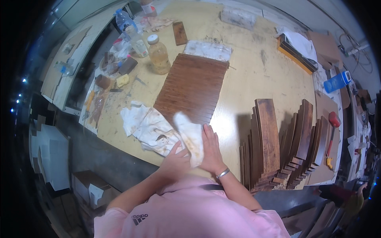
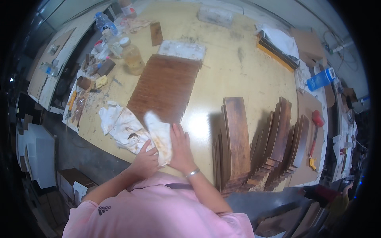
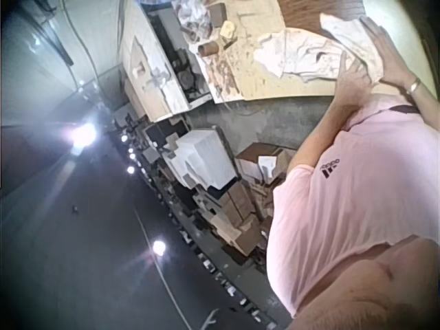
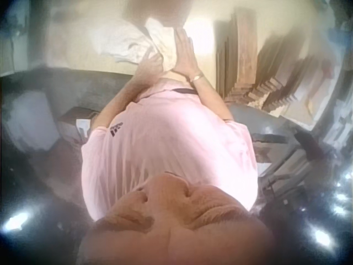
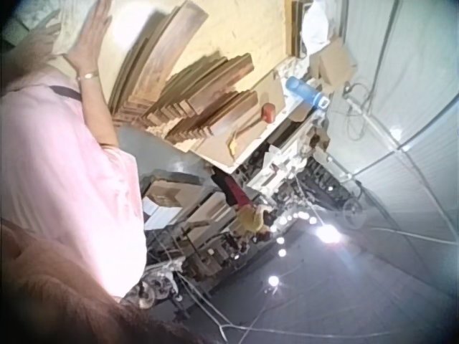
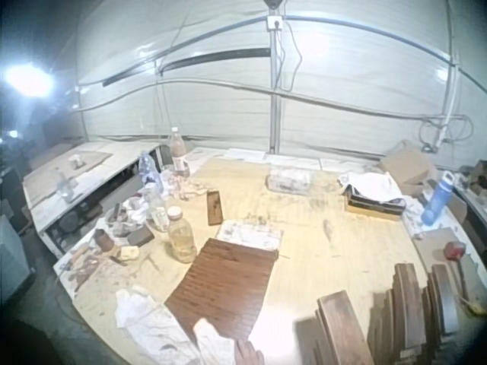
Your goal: The person applies oil to a grooved wooden panel and separate wooden slats using a cloth and a sponge, periodically pouring liquid from a bottle onto the cloth.
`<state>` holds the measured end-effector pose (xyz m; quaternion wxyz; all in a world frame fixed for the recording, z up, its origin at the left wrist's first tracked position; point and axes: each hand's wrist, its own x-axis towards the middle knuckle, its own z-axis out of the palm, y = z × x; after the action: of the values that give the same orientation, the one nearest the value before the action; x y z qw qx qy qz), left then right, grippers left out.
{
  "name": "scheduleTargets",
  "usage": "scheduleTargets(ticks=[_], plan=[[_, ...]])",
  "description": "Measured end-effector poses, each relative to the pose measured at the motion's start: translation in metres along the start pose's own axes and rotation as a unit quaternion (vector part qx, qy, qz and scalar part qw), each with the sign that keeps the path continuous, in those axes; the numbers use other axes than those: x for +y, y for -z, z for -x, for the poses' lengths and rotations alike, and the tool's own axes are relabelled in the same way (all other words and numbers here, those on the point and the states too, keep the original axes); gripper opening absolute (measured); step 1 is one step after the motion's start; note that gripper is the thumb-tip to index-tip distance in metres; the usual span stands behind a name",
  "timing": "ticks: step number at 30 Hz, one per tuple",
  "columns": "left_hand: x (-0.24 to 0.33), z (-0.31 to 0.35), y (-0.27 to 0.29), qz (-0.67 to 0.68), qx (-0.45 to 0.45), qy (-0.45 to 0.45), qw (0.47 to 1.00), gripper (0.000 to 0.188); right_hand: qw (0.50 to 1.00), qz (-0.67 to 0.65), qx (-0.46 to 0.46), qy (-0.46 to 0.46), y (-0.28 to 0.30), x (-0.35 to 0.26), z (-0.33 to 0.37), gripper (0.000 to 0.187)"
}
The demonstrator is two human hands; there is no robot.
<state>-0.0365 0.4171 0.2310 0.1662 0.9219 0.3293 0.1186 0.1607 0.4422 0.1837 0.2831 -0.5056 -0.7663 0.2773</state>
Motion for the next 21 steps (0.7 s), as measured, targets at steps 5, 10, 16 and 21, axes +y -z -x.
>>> scheduleTargets(ticks=[5, 10, 16, 21], plan=[[-0.052, 0.064, 0.021, -0.092, 0.091, 0.053, 0.990, 0.013, 0.999, -0.029, -0.026, -0.009, 0.013, -0.006, -0.001, 0.126], [-0.007, 0.023, -0.007, -0.020, 0.025, -0.016, 0.999, 0.011, 1.000, -0.019, 0.018, 0.012, -0.003, -0.003, 0.001, 0.125], [-0.099, 0.145, 0.041, -0.224, 0.089, 0.174, 0.955, 0.030, 1.000, 0.003, -0.010, -0.002, 0.013, -0.011, 0.000, 0.122], [-0.061, 0.065, 0.045, 0.015, 0.198, 0.222, 0.954, 0.029, 0.992, 0.112, -0.046, -0.032, 0.029, -0.053, -0.004, 0.113]])
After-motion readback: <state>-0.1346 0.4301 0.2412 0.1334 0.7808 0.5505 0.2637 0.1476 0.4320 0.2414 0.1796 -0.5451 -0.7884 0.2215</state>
